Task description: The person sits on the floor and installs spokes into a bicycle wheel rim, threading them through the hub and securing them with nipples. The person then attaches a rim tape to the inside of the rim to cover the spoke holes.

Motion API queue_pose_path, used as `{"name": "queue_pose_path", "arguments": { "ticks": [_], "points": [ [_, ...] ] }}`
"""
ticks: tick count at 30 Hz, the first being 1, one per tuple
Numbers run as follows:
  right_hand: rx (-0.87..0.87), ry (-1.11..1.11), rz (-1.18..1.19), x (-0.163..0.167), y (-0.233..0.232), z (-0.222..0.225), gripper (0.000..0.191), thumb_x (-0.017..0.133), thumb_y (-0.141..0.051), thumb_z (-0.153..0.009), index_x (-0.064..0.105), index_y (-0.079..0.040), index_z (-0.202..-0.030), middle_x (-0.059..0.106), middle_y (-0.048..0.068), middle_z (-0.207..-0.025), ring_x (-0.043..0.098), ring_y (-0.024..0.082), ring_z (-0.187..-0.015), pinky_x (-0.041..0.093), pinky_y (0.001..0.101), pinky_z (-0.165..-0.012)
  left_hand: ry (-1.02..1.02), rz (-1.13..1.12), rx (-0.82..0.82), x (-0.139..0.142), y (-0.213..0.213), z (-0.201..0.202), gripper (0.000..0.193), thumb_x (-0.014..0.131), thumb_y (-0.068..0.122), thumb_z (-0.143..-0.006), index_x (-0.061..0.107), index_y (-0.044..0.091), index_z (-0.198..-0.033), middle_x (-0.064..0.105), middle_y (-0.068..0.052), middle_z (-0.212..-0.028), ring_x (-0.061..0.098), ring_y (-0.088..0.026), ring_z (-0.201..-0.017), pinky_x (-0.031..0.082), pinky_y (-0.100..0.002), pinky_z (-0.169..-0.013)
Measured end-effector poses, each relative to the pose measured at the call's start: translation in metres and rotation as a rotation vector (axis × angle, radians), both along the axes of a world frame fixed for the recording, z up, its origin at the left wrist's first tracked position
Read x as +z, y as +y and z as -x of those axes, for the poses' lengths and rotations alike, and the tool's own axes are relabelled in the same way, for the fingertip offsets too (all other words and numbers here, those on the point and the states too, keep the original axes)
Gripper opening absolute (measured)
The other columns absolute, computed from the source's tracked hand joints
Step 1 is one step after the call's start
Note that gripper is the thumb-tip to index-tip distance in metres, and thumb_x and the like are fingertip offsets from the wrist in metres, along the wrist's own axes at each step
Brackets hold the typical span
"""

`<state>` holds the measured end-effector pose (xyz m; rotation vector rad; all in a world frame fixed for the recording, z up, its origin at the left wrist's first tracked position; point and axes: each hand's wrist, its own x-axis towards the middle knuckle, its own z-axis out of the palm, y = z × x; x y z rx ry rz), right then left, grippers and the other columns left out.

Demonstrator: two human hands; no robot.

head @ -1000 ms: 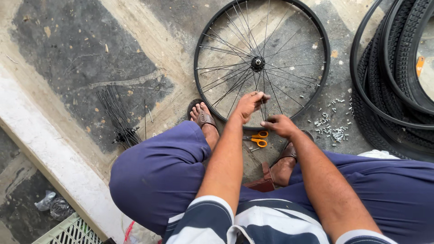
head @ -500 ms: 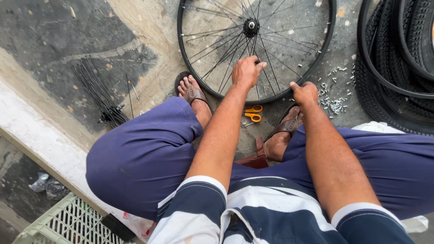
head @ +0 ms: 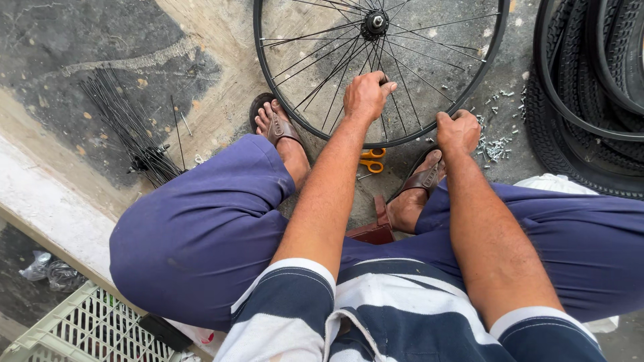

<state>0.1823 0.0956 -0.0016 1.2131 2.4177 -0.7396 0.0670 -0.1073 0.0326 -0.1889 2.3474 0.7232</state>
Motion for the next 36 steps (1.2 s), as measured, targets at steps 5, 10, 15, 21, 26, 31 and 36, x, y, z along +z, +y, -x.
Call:
{"name": "queue_pose_path", "arguments": {
  "ticks": [5,10,15,21,26,31,36],
  "points": [
    [0.005,-0.02,-0.014,0.006,-0.002,0.003,0.035,0.071,-0.037,-0.078,0.072,-0.002,-0.082,0.073,0.02,-0.089,0.07,0.036,-0.086,0.054,0.0479,-0.082,-0.014,0.03,-0.003,-0.007,0.004,-0.003,0.032,0.068,0.051,-0.088,0.075,0.021,-0.097,0.075,0.001,-0.09,0.071,-0.018,-0.089,0.057,-0.041,-0.077],
    [-0.022,-0.056,0.0,0.016,-0.005,0.007,0.032,0.07,-0.036,-0.079,0.073,-0.004,-0.083,0.073,0.016,-0.089,0.07,0.031,-0.086,0.054,0.0471,-0.08,-0.022,0.033,-0.014,-0.011,0.007,-0.004,0.031,0.067,0.05,-0.089,0.073,0.021,-0.098,0.074,0.002,-0.087,0.071,-0.016,-0.086,0.058,-0.039,-0.074],
    [-0.03,-0.069,-0.01,0.018,-0.003,0.01,0.033,0.07,-0.036,-0.078,0.072,-0.004,-0.084,0.073,0.016,-0.088,0.07,0.032,-0.086,0.054,0.0481,-0.08,0.015,0.047,-0.029,-0.007,0.009,-0.004,0.031,0.066,0.049,-0.091,0.073,0.019,-0.099,0.071,0.0,-0.095,0.068,-0.018,-0.09,0.056,-0.039,-0.076],
    [0.046,0.08,-0.076,0.012,0.002,0.008,0.04,0.07,-0.042,-0.078,0.074,-0.003,-0.088,0.073,0.022,-0.092,0.069,0.042,-0.09,0.053,0.0521,-0.08,0.527,0.164,-0.04,0.01,0.019,-0.026,0.03,0.072,0.037,-0.088,0.068,0.01,-0.101,0.064,-0.016,-0.11,0.063,-0.037,-0.106,0.054,-0.046,-0.081],
    [-0.029,0.079,-0.014,0.036,0.0,0.024,0.041,0.067,-0.043,-0.074,0.076,-0.008,-0.093,0.073,0.024,-0.097,0.069,0.044,-0.094,0.054,0.0537,-0.082,0.287,0.097,0.16,0.032,0.046,-0.046,0.042,0.068,0.031,-0.092,0.059,0.009,-0.127,0.068,-0.018,-0.116,0.062,-0.039,-0.112,0.051,-0.051,-0.093],
    [-0.077,0.128,0.001,0.073,0.0,0.037,0.043,0.072,-0.045,-0.072,0.077,-0.008,-0.093,0.074,0.022,-0.098,0.069,0.042,-0.097,0.054,0.0511,-0.086,0.064,-0.163,0.145,0.046,0.043,-0.062,0.03,0.073,0.032,-0.091,0.068,0.009,-0.11,0.072,-0.015,-0.108,0.065,-0.036,-0.106,0.05,-0.049,-0.091],
    [-0.062,0.145,0.05,0.108,0.01,0.045,0.041,0.076,-0.046,-0.079,0.077,-0.007,-0.094,0.076,0.02,-0.098,0.071,0.039,-0.096,0.055,0.0499,-0.087,-0.043,-0.656,0.169,0.067,0.029,-0.053,0.025,0.083,0.021,-0.085,0.07,0.004,-0.097,0.075,-0.009,-0.091,0.069,-0.016,-0.08,0.056,-0.032,-0.072]
  ]
}}
